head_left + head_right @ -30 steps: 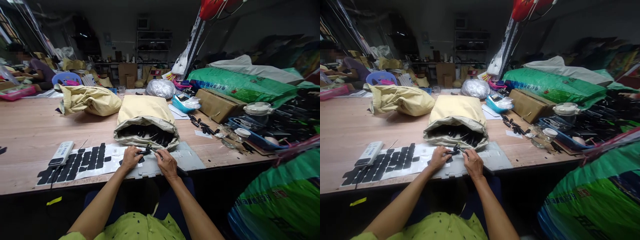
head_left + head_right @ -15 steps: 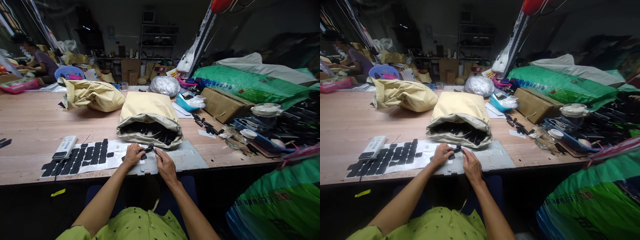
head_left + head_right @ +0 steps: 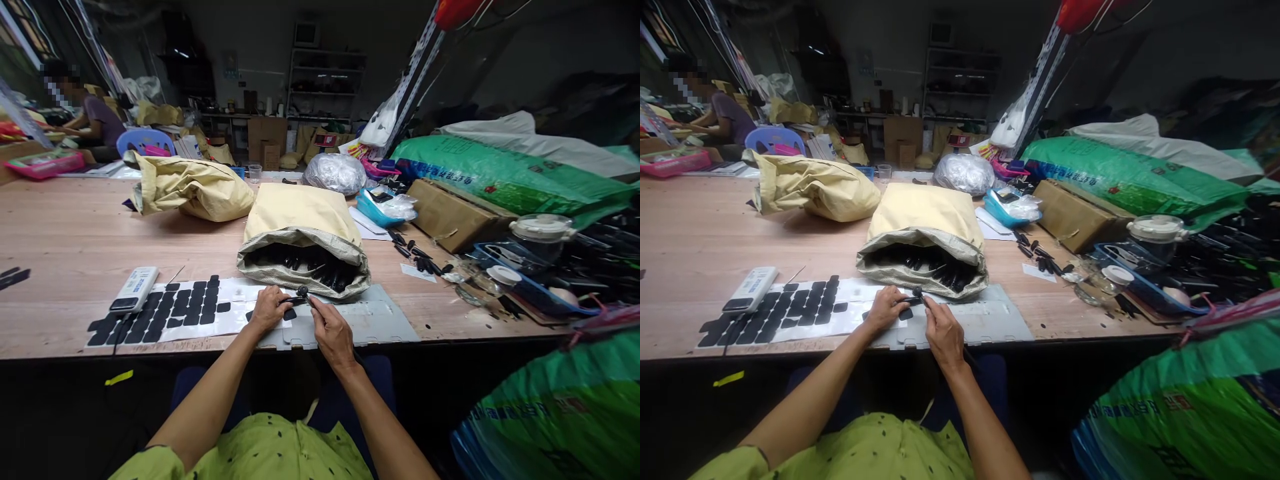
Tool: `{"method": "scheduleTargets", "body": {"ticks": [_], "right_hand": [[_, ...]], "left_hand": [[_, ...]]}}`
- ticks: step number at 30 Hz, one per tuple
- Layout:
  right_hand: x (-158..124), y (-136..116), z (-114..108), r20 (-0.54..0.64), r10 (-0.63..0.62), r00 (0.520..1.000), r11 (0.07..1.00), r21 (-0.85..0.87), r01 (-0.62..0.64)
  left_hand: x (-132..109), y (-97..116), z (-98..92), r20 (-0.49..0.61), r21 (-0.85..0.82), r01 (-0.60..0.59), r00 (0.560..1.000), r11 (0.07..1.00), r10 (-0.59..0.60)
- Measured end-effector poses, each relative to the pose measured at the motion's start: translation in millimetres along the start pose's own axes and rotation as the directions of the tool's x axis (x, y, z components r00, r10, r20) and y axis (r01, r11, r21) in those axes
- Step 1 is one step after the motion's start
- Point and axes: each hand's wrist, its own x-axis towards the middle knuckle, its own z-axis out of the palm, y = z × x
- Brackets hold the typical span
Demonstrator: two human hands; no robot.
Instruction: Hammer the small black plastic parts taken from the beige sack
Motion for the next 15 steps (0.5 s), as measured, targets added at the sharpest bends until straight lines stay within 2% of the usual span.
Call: {"method": "scheduleTargets", "body": {"ticks": [4, 8, 12, 15], "right_hand": [[-1, -7, 4, 0.029, -0.044, 0.999, 0.999, -0.006, 0.044], [-1, -4, 8, 0.071, -0.026, 0.997, 0.998, -0.061, 0.03], [7, 6, 7, 0.004, -0.011, 1.0, 0.996, -0.083, 0.011], [17, 18, 7, -0.048, -0.037, 0.998, 0.983, -0.18, 0.028]], "left_hand": [[-1, 0, -1.3, -0.004, -0.014, -0.006, 1.0, 1.0, 0.006], [0, 0, -2.3, -0.008, -0.026, -0.016, 1.0, 1.0, 0.015], [0, 0, -1.8, -0.006, -0.033, 0.0, 1.0, 0.999, 0.0], [-1, 2, -2.5, -0.007, -0.036, 0.024, 1.0, 0.999, -0.024]]}}
